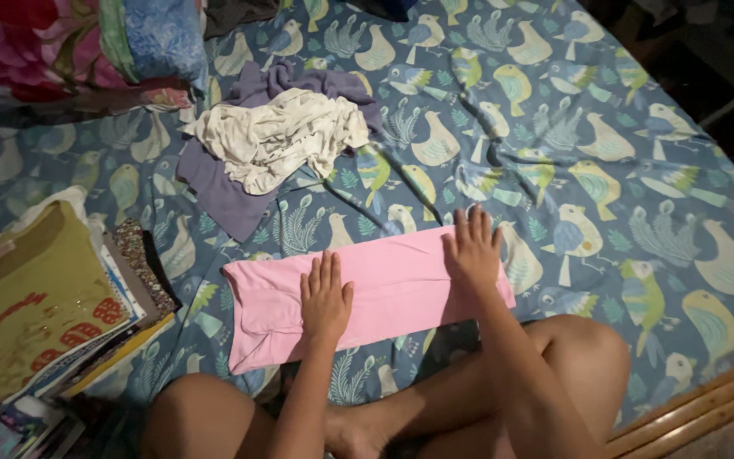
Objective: The person folds a yellow shirt and a pink shirt by hand while sitting on a bed.
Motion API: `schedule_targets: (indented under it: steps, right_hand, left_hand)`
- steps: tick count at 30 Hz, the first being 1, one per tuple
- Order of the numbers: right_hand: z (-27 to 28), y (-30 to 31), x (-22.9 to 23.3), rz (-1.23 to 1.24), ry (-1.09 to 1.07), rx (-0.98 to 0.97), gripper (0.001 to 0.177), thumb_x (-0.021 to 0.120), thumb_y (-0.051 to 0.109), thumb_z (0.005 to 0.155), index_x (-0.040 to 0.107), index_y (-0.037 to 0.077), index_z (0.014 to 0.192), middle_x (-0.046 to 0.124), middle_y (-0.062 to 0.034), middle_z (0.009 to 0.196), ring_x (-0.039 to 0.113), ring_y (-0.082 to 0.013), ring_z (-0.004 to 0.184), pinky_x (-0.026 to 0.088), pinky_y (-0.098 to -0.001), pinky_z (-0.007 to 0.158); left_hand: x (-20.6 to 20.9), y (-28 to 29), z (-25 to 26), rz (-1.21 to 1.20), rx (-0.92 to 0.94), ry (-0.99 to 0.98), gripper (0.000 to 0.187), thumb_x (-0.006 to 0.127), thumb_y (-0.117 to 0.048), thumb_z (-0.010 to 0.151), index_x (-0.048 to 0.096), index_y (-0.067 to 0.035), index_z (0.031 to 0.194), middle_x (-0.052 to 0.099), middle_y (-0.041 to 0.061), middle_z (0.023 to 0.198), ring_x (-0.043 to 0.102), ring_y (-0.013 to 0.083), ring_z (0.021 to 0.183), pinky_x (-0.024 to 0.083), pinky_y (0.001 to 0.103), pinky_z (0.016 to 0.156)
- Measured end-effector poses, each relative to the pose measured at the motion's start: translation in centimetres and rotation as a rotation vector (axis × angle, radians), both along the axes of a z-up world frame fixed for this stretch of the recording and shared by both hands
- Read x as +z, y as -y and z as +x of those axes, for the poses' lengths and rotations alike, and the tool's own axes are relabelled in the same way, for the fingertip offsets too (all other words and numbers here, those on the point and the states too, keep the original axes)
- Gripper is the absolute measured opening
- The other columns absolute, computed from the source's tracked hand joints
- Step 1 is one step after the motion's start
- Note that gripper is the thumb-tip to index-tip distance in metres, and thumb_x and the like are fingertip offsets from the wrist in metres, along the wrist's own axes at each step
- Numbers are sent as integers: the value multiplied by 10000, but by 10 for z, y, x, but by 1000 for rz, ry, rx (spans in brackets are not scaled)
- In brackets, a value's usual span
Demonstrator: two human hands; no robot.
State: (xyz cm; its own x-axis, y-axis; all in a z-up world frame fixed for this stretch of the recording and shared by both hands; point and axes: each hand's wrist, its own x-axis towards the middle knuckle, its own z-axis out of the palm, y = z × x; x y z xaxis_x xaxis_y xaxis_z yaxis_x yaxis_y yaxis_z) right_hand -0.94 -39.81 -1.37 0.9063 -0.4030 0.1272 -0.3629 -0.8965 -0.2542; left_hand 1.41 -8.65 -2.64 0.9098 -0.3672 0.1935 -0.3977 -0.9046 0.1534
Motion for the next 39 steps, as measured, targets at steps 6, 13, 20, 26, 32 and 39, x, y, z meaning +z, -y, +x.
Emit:
schedule_targets:
  steps: [6, 13, 20, 26, 32, 39]
  right_hand:
    - [-11, 6, -9, -28, 97, -299, 656, 413, 464, 1042, 364, 112, 1593, 245, -263, 1661, 199, -397, 1554, 111, -611, 1225]
    - [0, -62, -25, 1, 179, 227, 646, 430, 399, 1052, 372, 8, 1563, 298, -230, 1662, 220, -360, 1564, 155, -624, 1222]
    - [-4, -103, -17, -75, 147, 361, 642, 441, 442, 1046, 407, 33, 1539, 313, -221, 1654, 254, -376, 1531, 181, -635, 1185]
    - [-1, -13, -36, -179, 118, -39, 659, 446, 446, 1024, 417, 46, 1546, 357, -243, 1612, 292, -399, 1520, 207, -615, 1196]
    - [-1, -36, -47, -125, 161, 147, 736, 387, 468, 1058, 319, -38, 1588, 276, -289, 1651, 215, -419, 1548, 159, -616, 1209]
    - [-23, -142, -11, -99, 88, 501, 714, 407, 453, 1050, 306, -20, 1576, 252, -282, 1652, 225, -413, 1524, 149, -566, 1189]
  left_hand:
    - [-2, 1, 1, -5, 15, 1, 704, 516, -430, 974, 331, -126, 1582, 316, 70, 1658, 310, 267, 1502, 224, 494, 1212]
    - [-1, 3, -1, -29, 41, -23, 701, 509, -421, 974, 333, -126, 1585, 321, 68, 1650, 311, 259, 1499, 221, 489, 1215]
    - [-5, -6, 4, -128, -21, -49, 706, 546, -417, 966, 364, -77, 1557, 340, 103, 1636, 310, 297, 1495, 221, 521, 1201]
    - [-41, -80, 2, -893, 34, -138, 454, 624, -191, 955, 568, -58, 1384, 544, 139, 1468, 530, 303, 1365, 419, 407, 1170]
    - [-74, -205, -15, -777, 550, -289, 263, 688, -250, 953, 693, -50, 1123, 742, 161, 995, 732, 313, 930, 564, 416, 818]
    - [-68, -165, 5, -708, 574, -56, 332, 799, -286, 810, 699, -19, 980, 702, 220, 953, 672, 409, 910, 534, 483, 794]
